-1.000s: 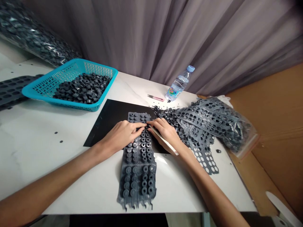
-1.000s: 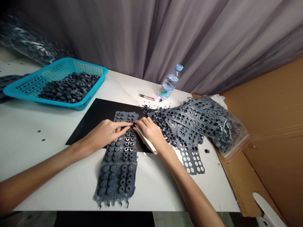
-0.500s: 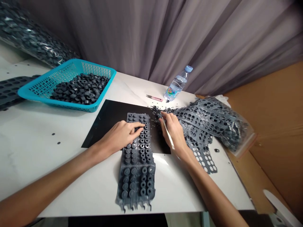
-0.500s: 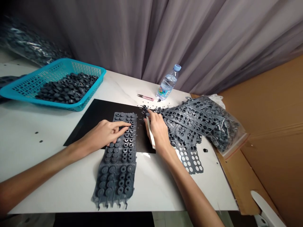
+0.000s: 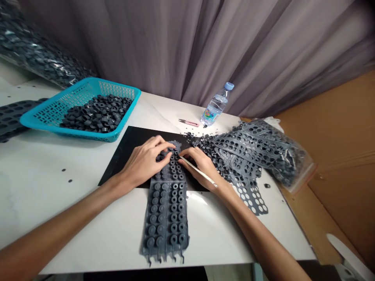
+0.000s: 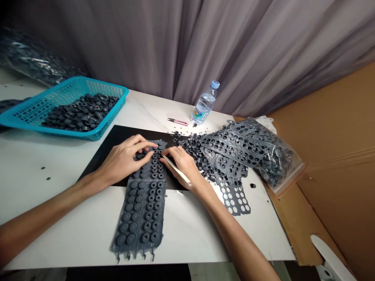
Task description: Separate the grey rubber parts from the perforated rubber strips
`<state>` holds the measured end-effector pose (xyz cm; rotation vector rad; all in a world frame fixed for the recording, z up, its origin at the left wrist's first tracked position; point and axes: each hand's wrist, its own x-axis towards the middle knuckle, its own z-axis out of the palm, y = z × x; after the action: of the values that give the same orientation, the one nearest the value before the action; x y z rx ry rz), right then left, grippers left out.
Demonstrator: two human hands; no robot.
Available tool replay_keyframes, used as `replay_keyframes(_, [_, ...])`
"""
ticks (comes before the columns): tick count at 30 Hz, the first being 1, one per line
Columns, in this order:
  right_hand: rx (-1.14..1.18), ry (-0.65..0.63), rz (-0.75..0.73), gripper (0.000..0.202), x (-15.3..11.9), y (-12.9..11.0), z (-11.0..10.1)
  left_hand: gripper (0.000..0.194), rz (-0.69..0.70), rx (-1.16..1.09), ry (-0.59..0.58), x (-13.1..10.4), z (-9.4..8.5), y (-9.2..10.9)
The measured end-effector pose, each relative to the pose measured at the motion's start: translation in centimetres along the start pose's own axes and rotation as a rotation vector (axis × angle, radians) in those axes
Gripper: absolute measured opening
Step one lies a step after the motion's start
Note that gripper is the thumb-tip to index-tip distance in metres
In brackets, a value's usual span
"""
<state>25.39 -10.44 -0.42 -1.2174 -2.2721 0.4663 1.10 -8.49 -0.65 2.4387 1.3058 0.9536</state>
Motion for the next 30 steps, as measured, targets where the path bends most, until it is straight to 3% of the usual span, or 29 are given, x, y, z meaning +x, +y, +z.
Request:
replay_keyframes(7, [0.079,-0.021,0.059,0.025,1.0,0.7,-0.6,0.025,0.065,-0.073,-0.158,1.2,1.0,-2.5])
replay_keyframes(13, [0.024,-0.011,-0.039,0.029,2.0,1.1,-0.1,0.025,0.060,-0.065,-0.142,0.9,1.2,-2.4])
replay_keyframes(25, [0.035,-0.011,0.016,0.027,1.9,1.0,-0.1,0.029,0.047,-0.065,-0.139,0.9,1.0,-2.2])
replay_keyframes(30, [-0.070,-0.027,-0.025,0.031,1.9,0.8,0.0,0.028,0.056,-0.048,-0.129,0.8,1.1,-2.3])
